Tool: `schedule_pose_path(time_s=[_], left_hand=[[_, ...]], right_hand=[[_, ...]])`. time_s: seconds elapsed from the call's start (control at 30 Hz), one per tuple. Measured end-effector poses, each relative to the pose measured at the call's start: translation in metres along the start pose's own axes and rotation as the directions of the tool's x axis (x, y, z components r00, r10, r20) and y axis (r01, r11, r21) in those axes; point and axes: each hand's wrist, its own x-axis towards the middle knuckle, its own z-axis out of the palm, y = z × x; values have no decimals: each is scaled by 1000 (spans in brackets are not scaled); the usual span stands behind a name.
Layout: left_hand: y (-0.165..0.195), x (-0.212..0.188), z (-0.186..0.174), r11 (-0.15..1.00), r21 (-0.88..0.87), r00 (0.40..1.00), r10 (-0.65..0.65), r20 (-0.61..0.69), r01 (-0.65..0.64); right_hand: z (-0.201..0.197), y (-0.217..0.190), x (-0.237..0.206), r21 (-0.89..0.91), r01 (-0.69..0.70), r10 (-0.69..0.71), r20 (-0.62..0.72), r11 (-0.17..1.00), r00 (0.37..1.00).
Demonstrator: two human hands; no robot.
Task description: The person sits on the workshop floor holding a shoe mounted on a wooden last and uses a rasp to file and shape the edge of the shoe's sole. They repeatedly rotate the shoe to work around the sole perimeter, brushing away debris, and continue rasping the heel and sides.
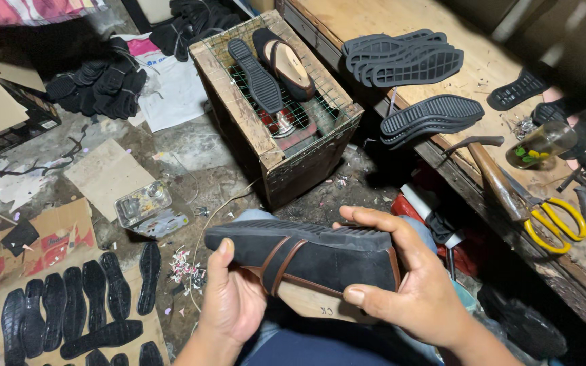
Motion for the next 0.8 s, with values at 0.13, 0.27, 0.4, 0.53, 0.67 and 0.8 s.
schedule_pose_path(time_s=[0.13,0.27,0.4,0.53,0.67,0.8], left_hand=[[9,-10,18,996,-46,991,80,109,-75],[-1,-31,42,984,73,850,102,516,-163],[7,-28,43,998,-1,877,52,478,-59],[23,-15,21,995,-71,962,-51,270,73],[24,-3,-8,974,-215,984,-30,178,69],[14,7,-35,958,-263,990,-88,106,113]], right_hand=[[13,8,-1,305,181,-178,-37,935,983],[49,10,-3,564,131,-42,-167,815,985],[30,25,5,19,238,-239,114,971,964],[-67,68,35,-824,103,-307,-88,557,948],[-174,116,52,-959,-257,-292,-281,118,914],[-222,147,50,-907,-419,-177,-421,55,890]])
